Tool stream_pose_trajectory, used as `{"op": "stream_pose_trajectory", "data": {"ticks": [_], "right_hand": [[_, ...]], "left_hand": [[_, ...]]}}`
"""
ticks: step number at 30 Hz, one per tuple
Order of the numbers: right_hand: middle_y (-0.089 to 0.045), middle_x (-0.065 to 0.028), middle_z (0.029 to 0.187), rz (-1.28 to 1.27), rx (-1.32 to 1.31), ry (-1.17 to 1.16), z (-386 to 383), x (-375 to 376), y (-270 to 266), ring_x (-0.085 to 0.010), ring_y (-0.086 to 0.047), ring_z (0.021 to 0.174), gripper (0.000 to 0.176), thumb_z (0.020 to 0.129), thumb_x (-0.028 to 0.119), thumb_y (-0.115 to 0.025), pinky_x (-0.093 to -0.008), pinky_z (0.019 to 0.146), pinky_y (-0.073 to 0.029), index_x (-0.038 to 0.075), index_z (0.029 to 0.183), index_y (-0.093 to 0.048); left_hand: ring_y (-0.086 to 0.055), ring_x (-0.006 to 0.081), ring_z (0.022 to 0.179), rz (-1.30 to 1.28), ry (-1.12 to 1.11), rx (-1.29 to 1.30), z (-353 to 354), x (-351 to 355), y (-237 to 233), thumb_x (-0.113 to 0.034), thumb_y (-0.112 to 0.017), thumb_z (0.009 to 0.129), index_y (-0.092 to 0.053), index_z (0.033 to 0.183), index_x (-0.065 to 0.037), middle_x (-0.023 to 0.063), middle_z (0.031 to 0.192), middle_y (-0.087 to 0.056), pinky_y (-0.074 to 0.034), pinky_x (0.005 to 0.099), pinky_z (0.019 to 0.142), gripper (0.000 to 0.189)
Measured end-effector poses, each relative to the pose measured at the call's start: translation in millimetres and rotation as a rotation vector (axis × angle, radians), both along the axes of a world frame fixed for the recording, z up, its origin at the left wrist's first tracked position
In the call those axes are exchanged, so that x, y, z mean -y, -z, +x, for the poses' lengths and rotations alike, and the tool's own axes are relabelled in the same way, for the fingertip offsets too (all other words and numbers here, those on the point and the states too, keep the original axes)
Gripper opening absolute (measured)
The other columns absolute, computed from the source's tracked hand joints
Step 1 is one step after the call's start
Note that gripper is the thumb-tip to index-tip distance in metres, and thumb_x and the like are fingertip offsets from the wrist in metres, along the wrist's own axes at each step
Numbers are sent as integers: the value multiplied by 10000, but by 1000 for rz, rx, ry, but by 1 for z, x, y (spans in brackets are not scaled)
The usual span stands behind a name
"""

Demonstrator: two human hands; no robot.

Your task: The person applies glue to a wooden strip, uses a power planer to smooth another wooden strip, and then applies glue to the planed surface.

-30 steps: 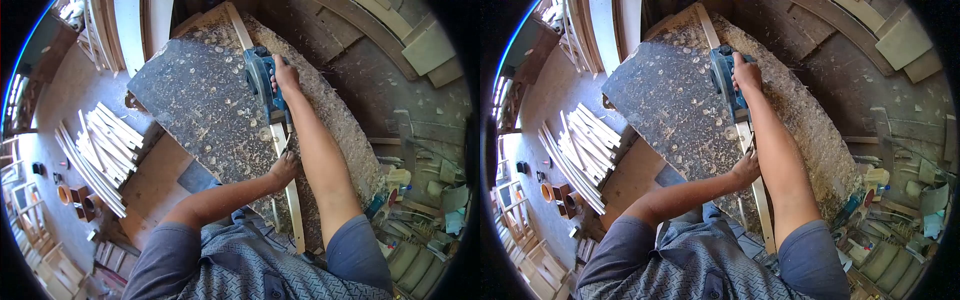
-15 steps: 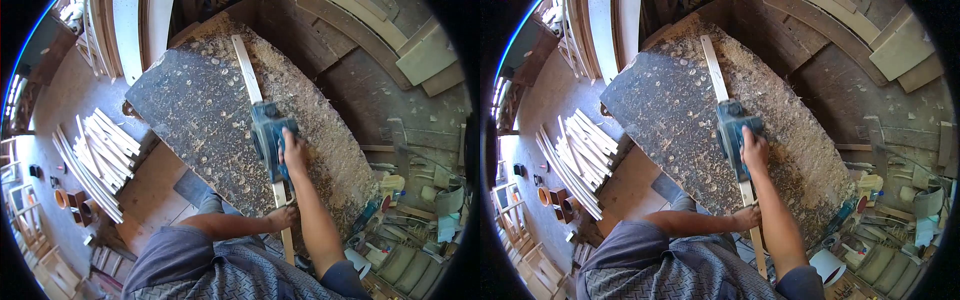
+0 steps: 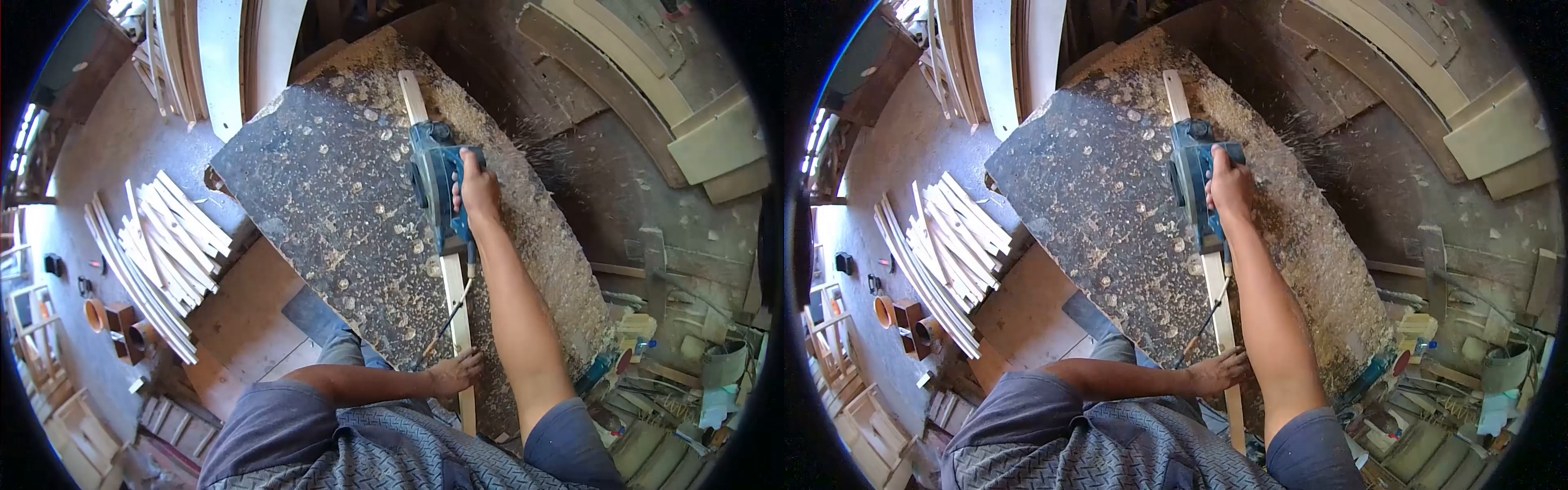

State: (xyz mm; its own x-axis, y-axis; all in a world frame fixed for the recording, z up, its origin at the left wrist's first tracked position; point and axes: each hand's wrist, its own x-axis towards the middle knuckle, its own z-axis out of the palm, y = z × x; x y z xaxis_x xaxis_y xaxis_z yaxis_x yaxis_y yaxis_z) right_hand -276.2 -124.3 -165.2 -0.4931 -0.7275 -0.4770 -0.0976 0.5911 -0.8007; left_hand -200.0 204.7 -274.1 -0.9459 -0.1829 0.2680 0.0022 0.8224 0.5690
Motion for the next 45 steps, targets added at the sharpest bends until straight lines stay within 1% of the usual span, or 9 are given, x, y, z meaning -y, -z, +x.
{"op": "stream_pose_trajectory", "data": {"ticks": [4, 8, 11, 15, 27, 31, 39, 40, 45], "right_hand": [[-536, -35, 539, -12, 0, -28, 3, 56, 9, -152, -495, 399, 553, 885, 567, -577, -308, 403, -415, 57, 673, -569], [-524, -25, 548, -6, 3, -19, 11, 108, 10, -137, -487, 400, 551, 882, 578, -575, -307, 395, -412, 62, 687, -568], [-528, -29, 550, -21, -10, -20, 17, 146, 7, -138, -494, 408, 557, 880, 581, -572, -311, 399, -419, 57, 692, -570], [-553, -52, 575, -45, -4, -3, 25, 186, 0, -151, -514, 420, 576, 878, 583, -567, -323, 405, -432, 40, 687, -571], [-562, -41, 573, -288, 22, -100, 26, 257, 20, -133, -530, 437, 606, 796, 627, -717, -298, 414, -442, 37, 738, -595], [-556, -15, 570, -378, -38, -83, 2, 130, 39, -110, -511, 424, 450, 799, 427, -807, -279, 403, -400, 51, 826, -560], [-556, -8, 566, -37, -26, 50, -65, -330, -84, -100, -506, 446, 272, 863, 217, -771, -276, 436, -386, 56, 724, -601], [-555, -11, 565, 43, -108, 88, -71, -381, -99, -106, -512, 443, 260, 856, 208, -777, -284, 428, -388, 42, 743, -612], [-553, -32, 560, 279, -270, 384, -112, -568, -126, -131, -508, 411, 289, 825, 229, -803, -310, 390, -401, 19, 814, -604]], "left_hand": [[-442, 319, 1315, 157, -3, -132, 36, 78, -44, -193, -646, 814, -626, 1161, -82, 131, 1179, -588, -305, 541, 1142, 365], [-528, 386, 1127, 208, -625, -187, 107, 182, -23, -149, -727, 734, -624, 1107, -104, 161, 1153, -572, -418, 523, 895, 390], [-397, 386, 1321, 50, -1091, 121, 154, 248, -9, -194, -657, 880, -554, 1263, -87, 156, 1347, -487, -288, 553, 1098, 412], [-225, 381, 1461, -20, -1117, 306, 173, 279, 2, -311, -516, 985, -457, 1420, -79, 159, 1512, -360, -98, 563, 1202, 497], [-160, 340, 1501, -2, -1054, 374, 174, 278, 9, -428, -432, 1012, -412, 1471, -106, 123, 1586, -288, -68, 554, 1207, 561], [-184, 332, 1493, -13, -1076, 310, 174, 275, 3, -392, -457, 1006, -435, 1449, -109, 109, 1569, -316, -85, 539, 1211, 526], [-267, 358, 1441, -31, -1009, 186, 168, 255, 17, -339, -527, 953, -555, 1284, -94, 111, 1512, -389, -180, 555, 1165, 413], [-503, 385, 1260, 32, -939, 109, 153, 238, 10, -392, -559, 930, -648, 1107, -52, 144, 1312, -582, -368, 511, 1064, 393], [-709, 375, 783, 539, -903, 592, 21, 118, -45, -700, -649, 773, -725, 867, 3, 175, 808, -717, -560, 455, 724, 714]]}}
